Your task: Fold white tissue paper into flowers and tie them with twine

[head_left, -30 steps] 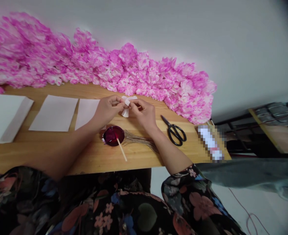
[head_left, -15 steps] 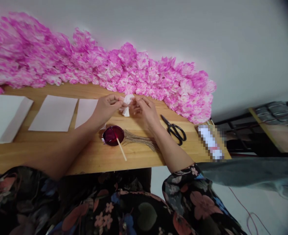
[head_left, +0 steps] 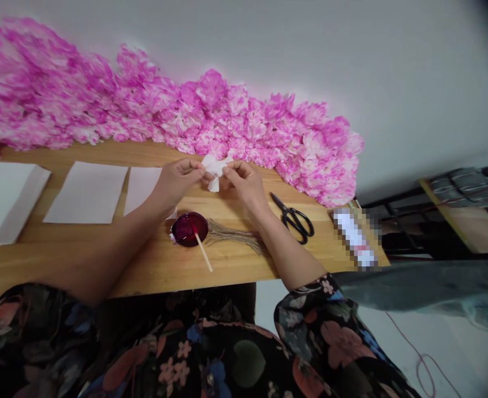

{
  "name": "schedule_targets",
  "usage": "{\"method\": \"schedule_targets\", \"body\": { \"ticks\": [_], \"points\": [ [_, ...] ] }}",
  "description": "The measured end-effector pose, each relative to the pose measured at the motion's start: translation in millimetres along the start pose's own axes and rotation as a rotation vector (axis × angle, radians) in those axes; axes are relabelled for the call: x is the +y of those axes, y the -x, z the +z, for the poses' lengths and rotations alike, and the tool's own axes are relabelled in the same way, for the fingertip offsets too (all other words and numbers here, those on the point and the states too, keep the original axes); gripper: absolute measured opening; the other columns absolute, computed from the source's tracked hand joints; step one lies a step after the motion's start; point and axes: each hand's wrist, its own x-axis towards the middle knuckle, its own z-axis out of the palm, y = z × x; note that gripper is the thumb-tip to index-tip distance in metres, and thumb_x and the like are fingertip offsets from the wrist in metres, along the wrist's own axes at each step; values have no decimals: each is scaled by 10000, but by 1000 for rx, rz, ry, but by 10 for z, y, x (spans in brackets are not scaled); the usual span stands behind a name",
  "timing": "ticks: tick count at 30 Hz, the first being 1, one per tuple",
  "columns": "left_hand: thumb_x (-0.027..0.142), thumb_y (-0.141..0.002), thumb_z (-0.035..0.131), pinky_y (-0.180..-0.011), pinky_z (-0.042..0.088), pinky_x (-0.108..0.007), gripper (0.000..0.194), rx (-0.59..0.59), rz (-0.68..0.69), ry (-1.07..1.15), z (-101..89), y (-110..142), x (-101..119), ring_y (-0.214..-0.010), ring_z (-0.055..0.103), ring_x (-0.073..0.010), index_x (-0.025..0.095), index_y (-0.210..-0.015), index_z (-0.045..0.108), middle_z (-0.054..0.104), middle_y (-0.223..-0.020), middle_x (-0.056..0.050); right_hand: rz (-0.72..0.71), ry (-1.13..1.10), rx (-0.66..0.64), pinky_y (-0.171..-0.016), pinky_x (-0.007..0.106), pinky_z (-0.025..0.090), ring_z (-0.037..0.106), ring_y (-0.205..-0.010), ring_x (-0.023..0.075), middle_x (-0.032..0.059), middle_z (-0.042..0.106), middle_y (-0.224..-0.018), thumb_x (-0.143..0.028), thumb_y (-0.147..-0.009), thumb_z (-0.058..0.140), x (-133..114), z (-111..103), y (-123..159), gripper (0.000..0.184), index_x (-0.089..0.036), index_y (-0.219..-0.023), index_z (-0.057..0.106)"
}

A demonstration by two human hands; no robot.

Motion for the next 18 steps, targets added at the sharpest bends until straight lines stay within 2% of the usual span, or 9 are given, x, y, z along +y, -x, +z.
{"method": "schedule_targets", "body": {
  "ticks": [4,7,10,13,18],
  "points": [
    [301,-791,676,-790,586,-321,116,14,-21,36,-29,-52,-40,-711,700,-167,185,-780,670,781,-796,-50,38,-64,49,-671,237,540,609,-763,114,-9,678,-874,-440,-843,734,-17,-8,7,241,-216,-889,658],
    [295,-801,664,-734,539,-285,100,69,56,-140,-23,-28,1,-715,664,-158,197,-784,665,753,-784,-30,28,-70,64,-657,228,542,615,-736,108,-14,697,-847,-424,-839,750,-2,-4,1,236,-211,-905,672],
    [349,-833,684,-700,487,-271,144,123,177,-349,-10,29,85,-735,629,-159,210,-873,692,729,-793,-11,9,-49,54,-673,237,549,638,-727,109,-11,733,-859,-383,-855,732,26,3,-9,217,-211,-986,710],
    [434,-876,678,-680,453,-276,235,109,221,-436,-9,73,158,-724,601,-164,217,-959,710,721,-795,-6,-1,11,16,-704,263,565,672,-759,126,13,769,-932,-384,-887,686,45,12,-12,241,-220,-1054,744],
    [447,-938,607,-678,432,-295,252,61,218,-487,-16,78,181,-675,586,-168,217,-924,707,704,-741,0,-98,109,-8,-747,283,578,717,-853,158,34,800,-1019,-366,-901,657,13,55,38,235,-224,-1046,776]
  ]
}}
